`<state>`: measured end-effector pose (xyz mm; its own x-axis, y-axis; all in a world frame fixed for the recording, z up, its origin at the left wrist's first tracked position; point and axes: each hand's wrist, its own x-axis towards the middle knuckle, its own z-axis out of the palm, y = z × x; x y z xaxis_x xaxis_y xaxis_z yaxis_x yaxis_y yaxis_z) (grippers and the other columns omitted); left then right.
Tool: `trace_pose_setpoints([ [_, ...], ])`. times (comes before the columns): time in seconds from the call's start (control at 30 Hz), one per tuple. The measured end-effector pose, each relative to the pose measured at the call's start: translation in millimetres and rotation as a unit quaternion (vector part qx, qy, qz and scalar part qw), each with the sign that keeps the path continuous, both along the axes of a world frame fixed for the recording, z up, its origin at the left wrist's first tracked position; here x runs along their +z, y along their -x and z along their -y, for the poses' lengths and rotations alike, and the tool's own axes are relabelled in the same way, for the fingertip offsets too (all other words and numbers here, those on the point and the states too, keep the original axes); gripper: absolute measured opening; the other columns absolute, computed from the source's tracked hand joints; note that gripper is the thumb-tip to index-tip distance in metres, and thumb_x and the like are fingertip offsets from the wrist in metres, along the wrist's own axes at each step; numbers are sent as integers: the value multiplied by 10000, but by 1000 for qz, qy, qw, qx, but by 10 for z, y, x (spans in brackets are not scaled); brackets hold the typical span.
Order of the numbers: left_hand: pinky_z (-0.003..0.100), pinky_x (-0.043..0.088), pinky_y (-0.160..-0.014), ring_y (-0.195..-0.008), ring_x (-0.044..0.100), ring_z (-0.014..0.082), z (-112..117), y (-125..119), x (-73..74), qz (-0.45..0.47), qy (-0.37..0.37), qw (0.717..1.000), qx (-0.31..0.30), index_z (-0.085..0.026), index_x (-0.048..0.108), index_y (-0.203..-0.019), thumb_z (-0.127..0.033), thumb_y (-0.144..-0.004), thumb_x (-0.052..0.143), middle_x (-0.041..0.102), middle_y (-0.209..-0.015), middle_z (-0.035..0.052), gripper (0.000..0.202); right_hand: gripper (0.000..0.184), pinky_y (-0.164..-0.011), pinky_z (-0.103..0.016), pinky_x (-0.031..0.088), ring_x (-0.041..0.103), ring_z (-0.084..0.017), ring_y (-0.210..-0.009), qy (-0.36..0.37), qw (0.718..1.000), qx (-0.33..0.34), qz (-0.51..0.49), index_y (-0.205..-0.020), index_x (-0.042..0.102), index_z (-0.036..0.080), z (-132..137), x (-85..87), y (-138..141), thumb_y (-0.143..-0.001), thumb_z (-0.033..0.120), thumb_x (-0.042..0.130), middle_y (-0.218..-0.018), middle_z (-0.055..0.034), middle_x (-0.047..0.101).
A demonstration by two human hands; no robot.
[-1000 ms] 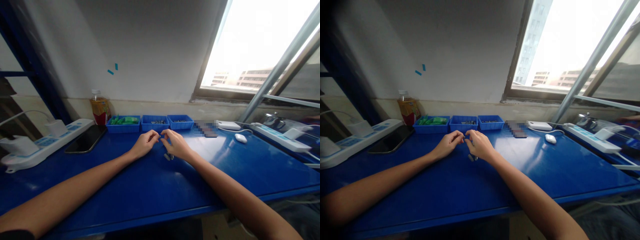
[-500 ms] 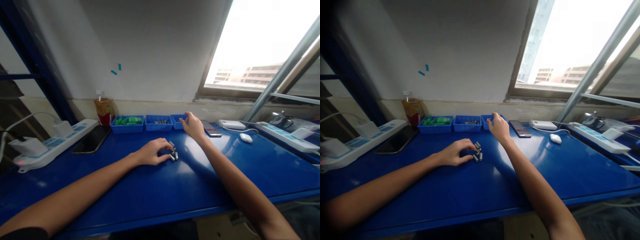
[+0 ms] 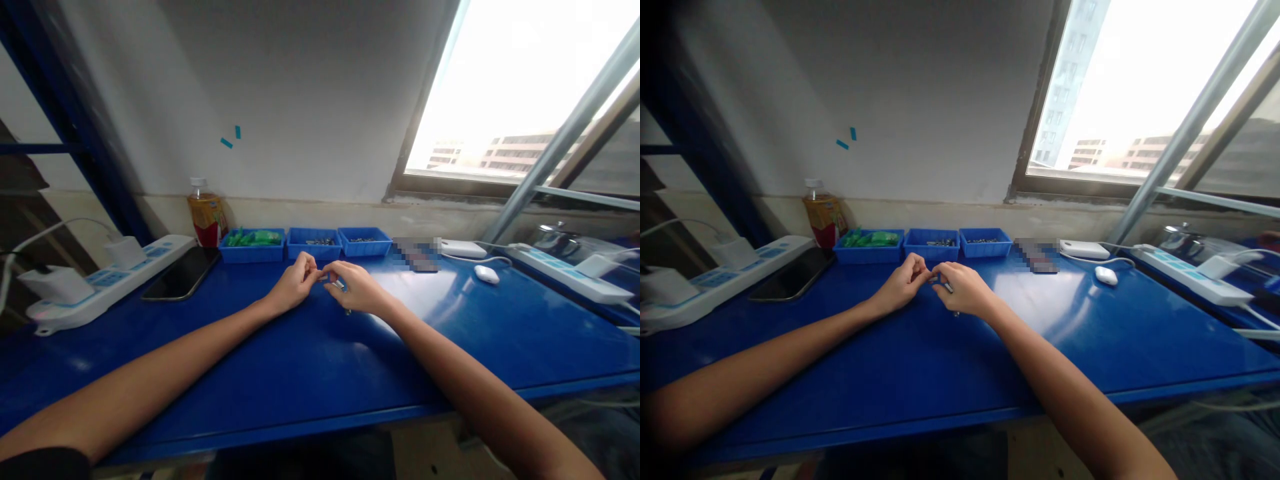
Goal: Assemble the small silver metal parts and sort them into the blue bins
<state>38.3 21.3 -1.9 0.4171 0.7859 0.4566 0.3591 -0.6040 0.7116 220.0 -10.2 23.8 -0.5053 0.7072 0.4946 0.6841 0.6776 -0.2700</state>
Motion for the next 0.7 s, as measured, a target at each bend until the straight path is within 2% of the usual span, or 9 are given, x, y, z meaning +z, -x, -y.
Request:
trace_pose_setpoints([
  [0.13, 223, 363, -564, -584, 476, 107, -15, 7, 3, 14, -1, 1000, -6, -196, 402, -867, -356, -881, 474, 492, -677, -42, 176, 132, -688, -246, 406, 555, -145, -757, -22, 1000, -11, 12, -943, 570, 184, -11, -65, 12, -817, 222, 584, -822, -22, 599],
  [0.23, 242, 409, -626, -645, 530, 124, 8, 6, 20, 9, -8, 1000, -13, -189, 440, -911, -323, -909, 419, 535, -705, -23, 135, 92, -695, -250, 400, 562, -151, -767, -33, 999, -27, 17, -894, 583, 183, -25, -69, 17, -866, 260, 540, -823, -33, 615],
  [0.33, 284, 451, -756, -783, 593, 147, 36, 3, 22, 5, -19, 999, -40, -183, 443, -1065, -243, -927, 346, 603, -804, 12, 179, 155, -718, -250, 395, 572, -151, -782, -31, 998, -49, 11, -832, 586, 188, -45, -64, 18, -909, 257, 470, -801, -34, 625],
  [0.4, 303, 454, -806, -857, 600, 162, 54, 0, 19, -18, -47, 997, -50, -180, 441, -1125, -215, -902, 392, 622, -885, 36, 232, 226, -714, -248, 389, 574, -149, -766, -23, 998, -65, 13, -772, 572, 186, -62, -67, 17, -930, 249, 424, -761, -33, 618],
  [0.53, 304, 457, -780, -841, 589, 179, 77, -3, 25, -75, -105, 992, -18, -182, 520, -1041, -300, -878, 487, 615, -891, 47, 204, 314, -679, -250, 378, 568, -147, -714, -12, 997, -66, 29, -701, 545, 181, -78, -79, 26, -949, 266, 372, -708, -35, 602],
  [0.6, 303, 449, -763, -820, 581, 181, 75, -3, 34, -83, -115, 990, 2, -183, 536, -996, -342, -908, 445, 610, -861, 42, 204, 291, -685, -249, 383, 573, -147, -726, -9, 998, -61, 11, -737, 557, 182, -68, -76, 27, -946, 270, 375, -730, -35, 611],
  [0.7, 300, 434, -754, -803, 576, 178, 60, -2, 44, -72, -110, 991, 21, -181, 535, -946, -350, -942, 372, 614, -841, 38, 235, 138, -692, -242, 399, 574, -144, -736, -8, 998, -55, -38, -947, 562, 191, -46, -58, 9, -881, 297, 502, -770, -15, 608],
])
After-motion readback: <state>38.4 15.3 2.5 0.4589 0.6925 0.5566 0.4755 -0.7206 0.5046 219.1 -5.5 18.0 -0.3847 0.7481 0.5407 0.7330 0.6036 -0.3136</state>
